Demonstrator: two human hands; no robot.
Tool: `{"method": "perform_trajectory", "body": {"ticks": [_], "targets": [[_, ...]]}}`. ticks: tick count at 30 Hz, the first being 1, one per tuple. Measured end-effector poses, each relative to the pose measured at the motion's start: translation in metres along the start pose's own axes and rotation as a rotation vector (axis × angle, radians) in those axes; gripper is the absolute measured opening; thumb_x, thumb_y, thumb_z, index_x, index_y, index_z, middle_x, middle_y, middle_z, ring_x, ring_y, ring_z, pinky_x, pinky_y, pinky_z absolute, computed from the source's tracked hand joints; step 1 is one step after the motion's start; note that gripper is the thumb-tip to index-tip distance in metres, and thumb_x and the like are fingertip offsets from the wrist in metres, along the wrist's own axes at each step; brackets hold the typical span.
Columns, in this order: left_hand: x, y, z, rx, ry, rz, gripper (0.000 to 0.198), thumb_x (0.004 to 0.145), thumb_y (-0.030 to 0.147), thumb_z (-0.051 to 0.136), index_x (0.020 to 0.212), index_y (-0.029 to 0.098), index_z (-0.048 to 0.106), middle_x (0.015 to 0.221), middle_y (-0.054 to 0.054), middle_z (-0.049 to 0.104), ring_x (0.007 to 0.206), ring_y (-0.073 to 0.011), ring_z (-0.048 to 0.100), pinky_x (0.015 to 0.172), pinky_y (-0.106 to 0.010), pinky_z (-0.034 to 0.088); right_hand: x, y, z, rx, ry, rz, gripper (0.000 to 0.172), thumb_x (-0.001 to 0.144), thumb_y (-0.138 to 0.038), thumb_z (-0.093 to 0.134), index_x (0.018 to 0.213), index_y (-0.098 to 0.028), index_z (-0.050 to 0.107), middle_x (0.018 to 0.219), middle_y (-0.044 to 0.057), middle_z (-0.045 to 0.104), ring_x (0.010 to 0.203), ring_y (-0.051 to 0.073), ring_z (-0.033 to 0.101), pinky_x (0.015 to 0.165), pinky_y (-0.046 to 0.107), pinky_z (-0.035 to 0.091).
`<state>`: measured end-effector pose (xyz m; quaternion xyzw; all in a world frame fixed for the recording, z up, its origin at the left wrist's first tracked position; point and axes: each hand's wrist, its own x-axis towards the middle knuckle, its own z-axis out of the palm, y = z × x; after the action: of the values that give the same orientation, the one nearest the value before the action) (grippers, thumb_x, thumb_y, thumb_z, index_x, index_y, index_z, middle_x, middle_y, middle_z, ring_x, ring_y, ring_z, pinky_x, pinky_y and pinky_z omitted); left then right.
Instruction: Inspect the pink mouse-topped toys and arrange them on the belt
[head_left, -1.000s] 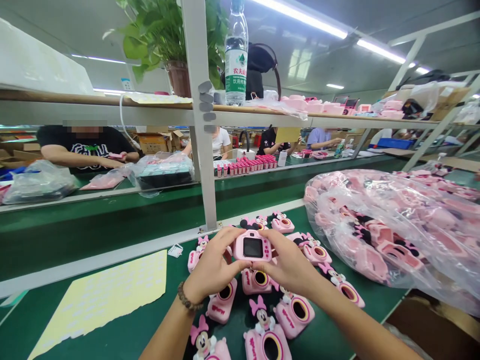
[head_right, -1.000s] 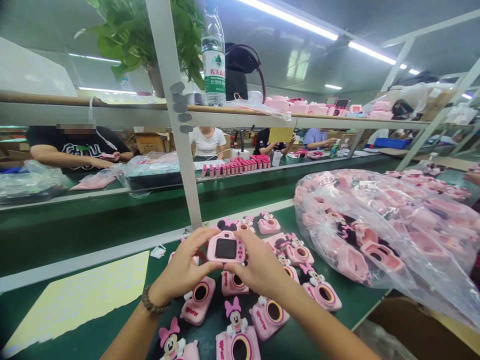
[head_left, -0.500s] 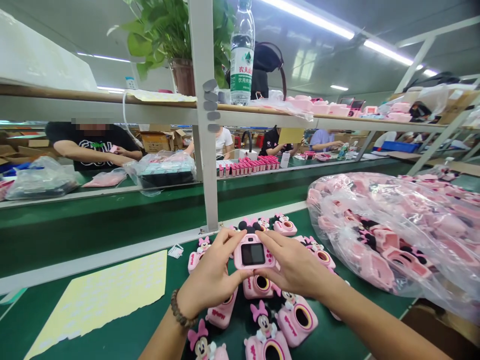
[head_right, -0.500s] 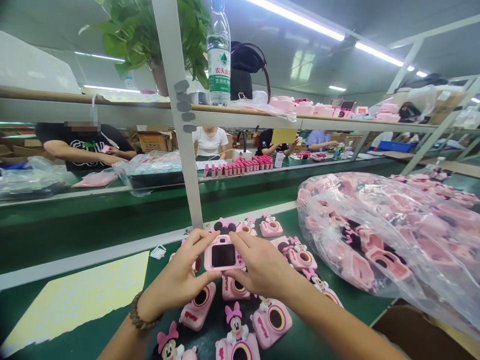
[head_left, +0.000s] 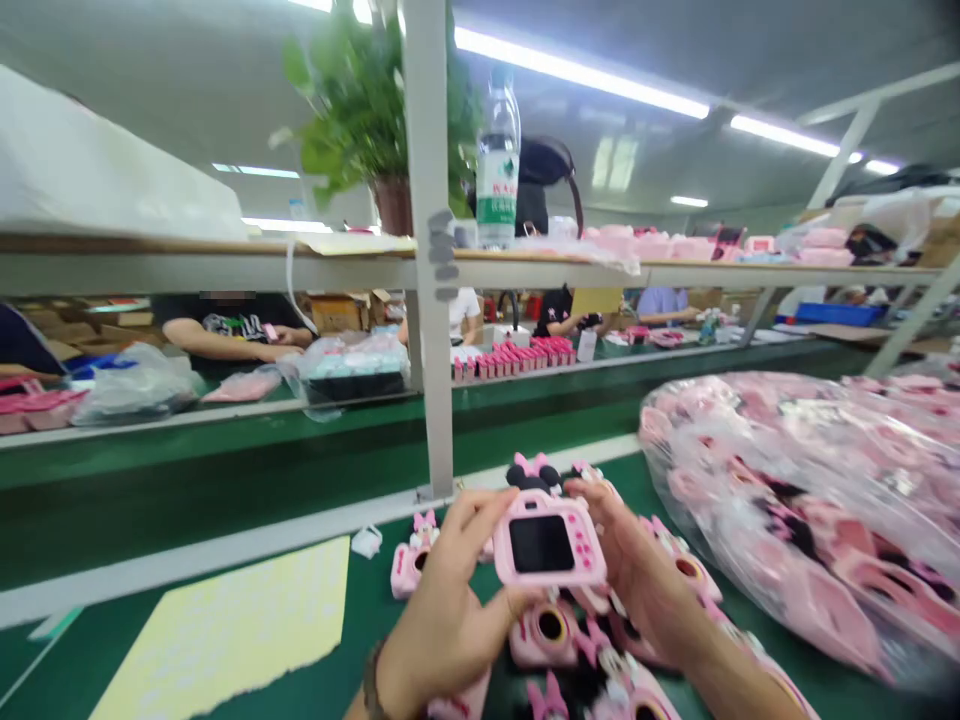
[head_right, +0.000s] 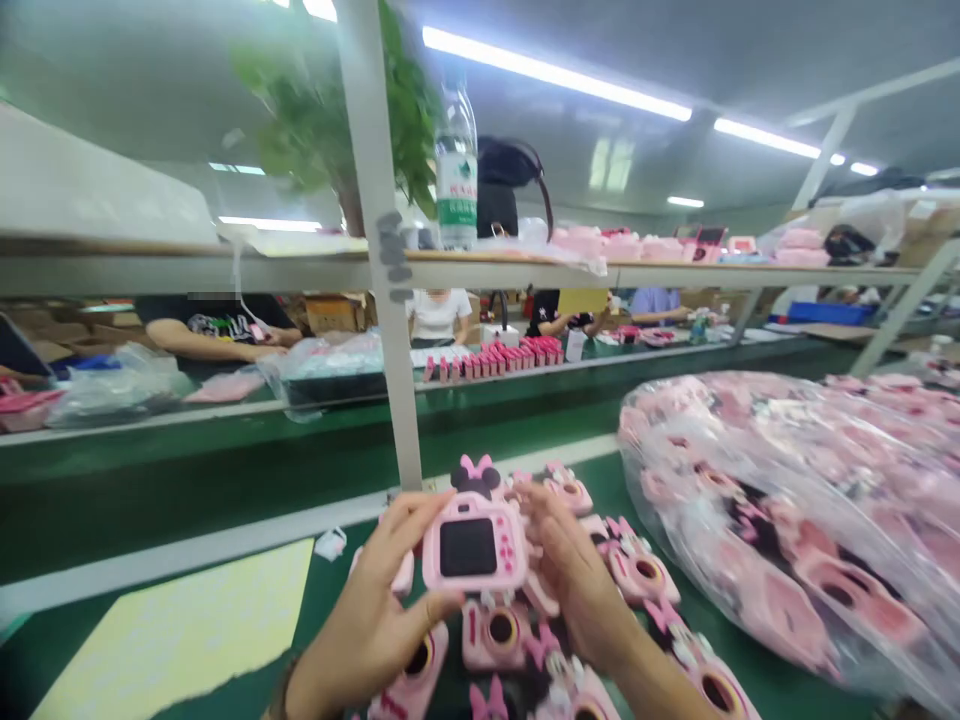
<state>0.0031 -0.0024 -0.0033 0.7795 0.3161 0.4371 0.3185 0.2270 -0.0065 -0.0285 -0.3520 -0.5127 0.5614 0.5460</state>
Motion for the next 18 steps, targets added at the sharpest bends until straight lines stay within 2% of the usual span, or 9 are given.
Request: {"method": "perform_trajectory", "body": {"ticks": [2,3,5,8,10,11,14,16,18], "targets": [[-0.002,0.001,0.001,-0.077,-0.002,-0.048,0.06,0.087,0.04,0.07,0.142,0.035,0.047,0.136,-0.007,0.047,0.129,-0.0286,0.045,0.111,-0.044,0.041,0.0,0.006,0.012,0.396,-0.108,0.25,0.059,0.086,-0.071,0.058,0.125,-0.027,0.067,0.125,0.01,0.069,0.112,0.031,0.065,0.094,0.045,0.052],[-0.002,0.0,0.002,-0.096,-0.012,-0.081,0.062,0.086,0.041,0.071,0.143,0.035,0.047,0.139,-0.007,0.046,0.133,-0.0306,0.042,0.112,-0.046,0.041,0.001,0.007,0.019,0.52,-0.163,0.329,0.061,0.083,-0.072,0.061,0.12,-0.025,0.07,0.12,0.01,0.072,0.109,0.032,0.067,0.093,0.044,0.052],[-0.002,-0.001,0.005,-0.072,-0.024,-0.128,0.067,0.082,0.038,0.073,0.144,0.034,0.046,0.144,-0.008,0.043,0.137,-0.0337,0.037,0.114,-0.051,0.038,0.003,0.006,0.033,0.66,-0.217,0.381,0.06,0.079,-0.072,0.066,0.114,-0.023,0.072,0.11,0.01,0.075,0.104,0.03,0.069,0.092,0.042,0.053],[-0.003,0.002,0.007,0.039,0.096,-0.172,0.072,0.081,0.029,0.071,0.147,0.031,0.042,0.15,-0.009,0.039,0.141,-0.0336,0.031,0.118,-0.054,0.032,0.019,0.001,0.045,0.695,-0.174,0.361,0.057,0.081,-0.066,0.069,0.113,-0.019,0.071,0.102,0.011,0.076,0.093,0.028,0.072,0.086,0.04,0.056],[-0.004,0.005,0.004,0.093,0.185,-0.178,0.069,0.084,0.028,0.067,0.147,0.03,0.04,0.151,-0.01,0.038,0.14,-0.0317,0.034,0.117,-0.054,0.034,0.044,0.0,0.041,0.61,-0.055,0.333,0.049,0.084,-0.058,0.07,0.11,-0.017,0.068,0.1,0.011,0.075,0.089,0.026,0.072,0.082,0.039,0.058],[-0.005,0.007,0.002,0.113,0.191,-0.158,0.065,0.085,0.029,0.066,0.146,0.029,0.042,0.149,-0.01,0.041,0.137,-0.0311,0.038,0.115,-0.053,0.037,0.062,0.002,0.035,0.516,0.033,0.31,0.043,0.087,-0.054,0.069,0.109,-0.017,0.066,0.099,0.01,0.074,0.089,0.024,0.072,0.083,0.037,0.059],[-0.006,0.009,-0.007,0.17,0.092,-0.035,0.048,0.085,0.032,0.067,0.132,0.029,0.056,0.133,-0.009,0.055,0.124,-0.0293,0.05,0.105,-0.047,0.046,0.126,0.017,0.006,0.063,0.293,0.259,0.027,0.097,-0.046,0.057,0.108,-0.022,0.059,0.101,0.004,0.071,0.094,0.017,0.07,0.089,0.032,0.059],[-0.006,0.004,-0.009,0.219,0.058,0.039,0.042,0.083,0.033,0.069,0.124,0.03,0.061,0.123,-0.006,0.062,0.115,-0.0277,0.055,0.096,-0.043,0.05,0.17,0.032,-0.012,-0.118,0.352,0.305,0.023,0.098,-0.041,0.057,0.108,-0.02,0.057,0.103,0.005,0.069,0.095,0.015,0.068,0.087,0.031,0.059],[-0.005,-0.008,-0.006,0.28,0.063,0.11,0.041,0.081,0.039,0.073,0.12,0.032,0.063,0.113,-0.003,0.067,0.105,-0.0254,0.059,0.085,-0.037,0.052,0.207,0.049,-0.021,-0.286,0.356,0.357,0.025,0.096,-0.038,0.062,0.107,-0.016,0.058,0.102,0.007,0.068,0.092,0.017,0.068,0.082,0.033,0.06]]}}
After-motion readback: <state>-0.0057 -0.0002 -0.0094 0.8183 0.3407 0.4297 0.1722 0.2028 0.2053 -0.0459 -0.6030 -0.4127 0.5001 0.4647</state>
